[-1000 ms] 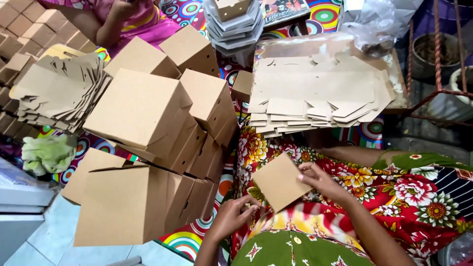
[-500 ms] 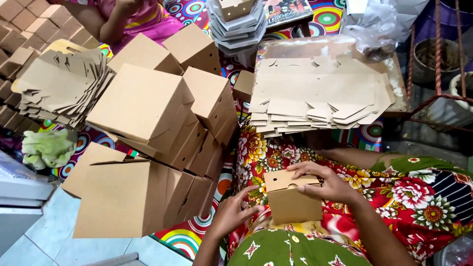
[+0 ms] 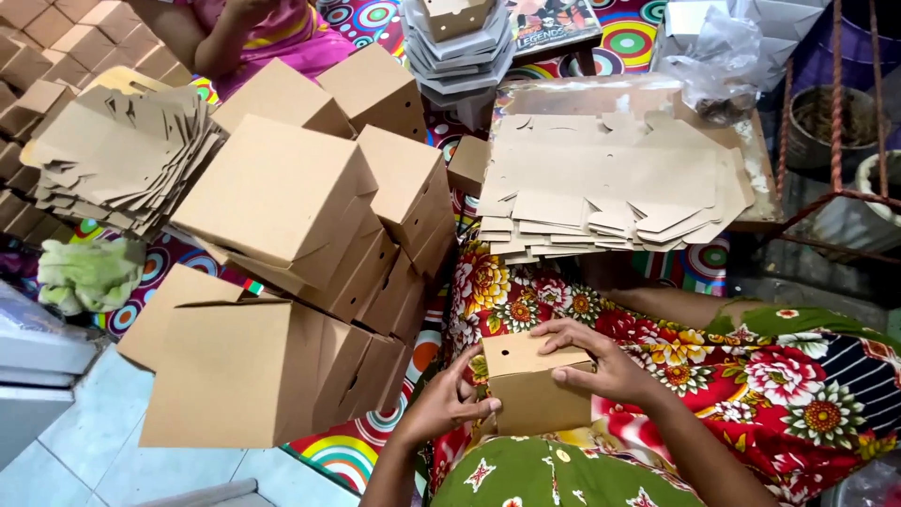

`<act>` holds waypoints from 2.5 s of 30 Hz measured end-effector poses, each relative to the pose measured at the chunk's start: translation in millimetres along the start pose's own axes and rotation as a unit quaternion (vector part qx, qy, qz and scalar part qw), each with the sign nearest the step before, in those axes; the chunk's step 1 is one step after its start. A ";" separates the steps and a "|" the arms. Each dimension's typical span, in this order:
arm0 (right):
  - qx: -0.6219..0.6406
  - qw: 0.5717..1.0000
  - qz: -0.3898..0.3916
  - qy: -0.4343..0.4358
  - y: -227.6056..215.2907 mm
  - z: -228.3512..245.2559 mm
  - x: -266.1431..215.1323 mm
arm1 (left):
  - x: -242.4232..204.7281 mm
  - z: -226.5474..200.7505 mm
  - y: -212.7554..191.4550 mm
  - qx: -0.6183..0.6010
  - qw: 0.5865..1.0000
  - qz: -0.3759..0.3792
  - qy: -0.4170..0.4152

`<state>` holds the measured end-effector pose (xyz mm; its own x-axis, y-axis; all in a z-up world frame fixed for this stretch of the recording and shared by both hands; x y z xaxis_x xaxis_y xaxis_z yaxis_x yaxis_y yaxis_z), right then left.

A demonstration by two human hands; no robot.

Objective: Assembling small cardboard boxes from flat templates by folding and tucking tabs.

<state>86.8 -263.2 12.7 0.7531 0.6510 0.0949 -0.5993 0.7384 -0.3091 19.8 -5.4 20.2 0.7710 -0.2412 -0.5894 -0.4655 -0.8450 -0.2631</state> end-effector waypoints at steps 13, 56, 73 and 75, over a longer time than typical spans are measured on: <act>-0.086 0.967 0.082 0.225 -0.7 1.7 -31.0 | 5.2 16.9 4.9 -0.027 0.998 -0.003 0.048; -0.327 0.942 0.008 0.071 -104.6 34.6 174.0 | 18.0 16.9 36.3 -0.070 0.995 0.059 0.047; -0.435 0.857 0.024 0.277 -161.6 -100.7 126.4 | 46.3 19.3 54.8 -0.065 0.995 0.070 -0.022; -0.443 0.856 0.041 0.263 -172.3 -118.2 131.3 | 53.4 20.8 57.6 -0.085 0.992 0.097 -0.001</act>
<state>321.0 -325.7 -33.4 0.8760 0.3529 -0.3288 -0.3903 0.1182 -0.9131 25.1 -57.0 -42.3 0.6738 -0.4060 -0.6174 -0.5241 -0.8516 -0.0120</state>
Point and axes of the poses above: each hand's wrist, its own x-axis towards the middle knuckle, its own y-axis out of the palm, z = x × y, the point moved 3 cm from there along x, towards the middle knuckle, and after that the axes turned 6 degrees about -x, right-handed, at the moved point
